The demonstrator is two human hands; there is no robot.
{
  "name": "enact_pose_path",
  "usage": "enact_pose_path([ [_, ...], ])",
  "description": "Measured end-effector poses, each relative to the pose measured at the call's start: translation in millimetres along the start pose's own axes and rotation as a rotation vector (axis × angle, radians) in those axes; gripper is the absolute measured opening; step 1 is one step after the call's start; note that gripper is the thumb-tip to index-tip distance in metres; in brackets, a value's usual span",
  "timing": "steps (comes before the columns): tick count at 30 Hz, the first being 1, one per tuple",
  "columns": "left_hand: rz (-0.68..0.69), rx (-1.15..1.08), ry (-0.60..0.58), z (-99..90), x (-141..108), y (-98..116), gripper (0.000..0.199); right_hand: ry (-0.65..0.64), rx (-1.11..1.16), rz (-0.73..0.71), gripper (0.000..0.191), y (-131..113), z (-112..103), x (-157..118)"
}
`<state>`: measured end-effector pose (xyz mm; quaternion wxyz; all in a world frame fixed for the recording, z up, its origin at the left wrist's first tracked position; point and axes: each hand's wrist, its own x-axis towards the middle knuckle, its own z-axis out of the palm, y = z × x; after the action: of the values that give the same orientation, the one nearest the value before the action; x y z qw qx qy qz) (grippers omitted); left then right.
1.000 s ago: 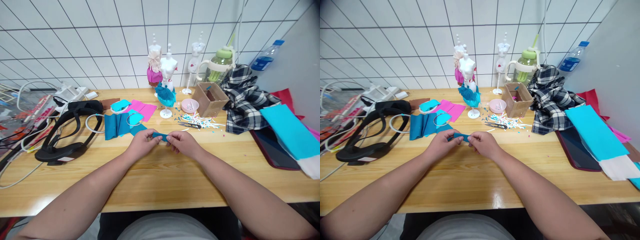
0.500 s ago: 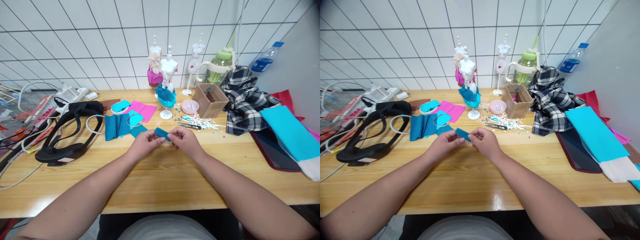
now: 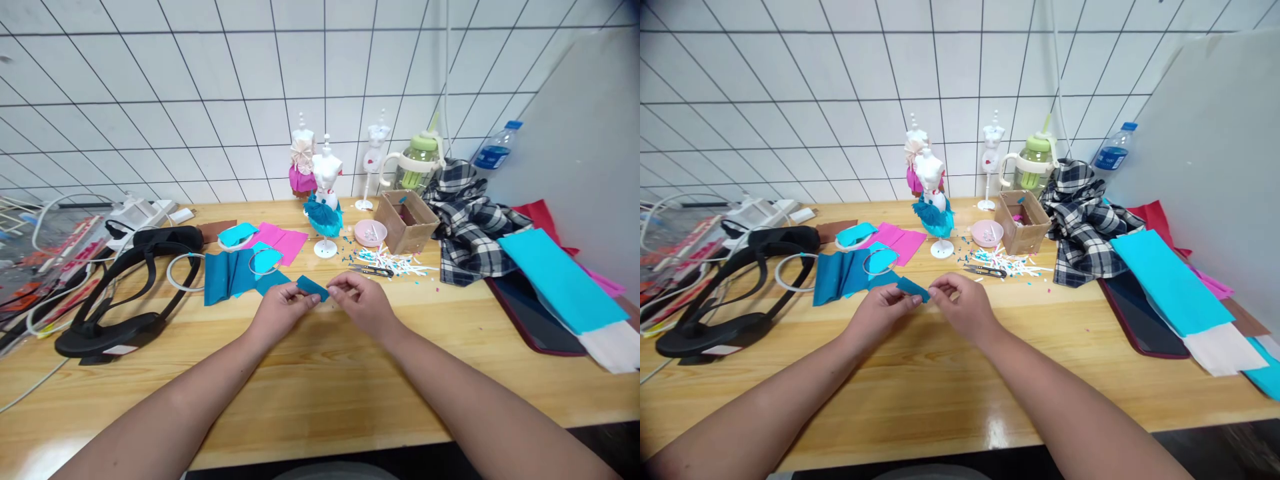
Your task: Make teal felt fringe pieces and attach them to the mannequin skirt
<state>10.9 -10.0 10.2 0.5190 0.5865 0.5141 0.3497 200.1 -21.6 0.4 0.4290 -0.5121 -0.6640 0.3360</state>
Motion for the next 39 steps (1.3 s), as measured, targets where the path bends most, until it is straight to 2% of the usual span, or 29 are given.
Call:
enact_pose_path([
  [3,-0.046,-0.01,0.04,-4.8,0,-2,0.028,0.046,-0.515,-0.128,0.025,17,-29,10],
  [5,-0.053,-0.049,0.034,-8.1,0,-4,0.029,0.027,-0.776,-0.058,0.029,31,-45,17],
  [8,-0.071,-0.104,0.027,-11.3,1,-7,0.029,-0.03,-0.951,0.035,0.029,45,-56,24],
  [11,-0.092,-0.151,0.033,-12.1,2,-8,0.028,-0.045,-0.988,0.097,0.027,49,-56,26],
  [14,-0.093,-0.211,0.034,-11.8,1,-7,0.028,-0.001,-0.95,0.122,0.024,44,-56,23],
  [16,-0.1,-0.259,0.044,-11.8,1,-5,0.028,0.08,-0.886,0.082,0.022,35,-54,20],
  [19,-0.111,-0.346,0.059,-11.8,0,-4,0.027,0.244,-0.681,-0.034,0.022,17,-43,11],
  [20,-0.117,-0.377,0.061,-11.6,0,-3,0.026,0.245,-0.58,-0.049,0.022,11,-37,8],
  [21,-0.122,-0.407,0.063,-11.3,0,-3,0.026,0.193,-0.47,-0.027,0.021,5,-30,4],
  [24,-0.14,-0.5,0.07,-8.9,0,-5,0.024,-0.084,-0.198,0.143,0.016,-6,-5,-8],
  [26,-0.155,-0.57,0.071,-6.4,0,-6,0.025,-0.169,-0.066,0.171,0.021,-8,10,-14],
  [29,-0.203,-0.682,0.079,-2.7,-1,-6,0.028,-0.249,0.073,0.165,0.032,-6,25,-21],
  [34,-0.293,-0.795,0.079,0.2,-1,-9,0.027,-0.374,0.122,0.148,0.023,-5,33,-23],
  [39,-0.282,-0.788,0.045,1.5,1,-11,0.026,-0.396,0.083,0.14,0.019,-8,32,-24],
])
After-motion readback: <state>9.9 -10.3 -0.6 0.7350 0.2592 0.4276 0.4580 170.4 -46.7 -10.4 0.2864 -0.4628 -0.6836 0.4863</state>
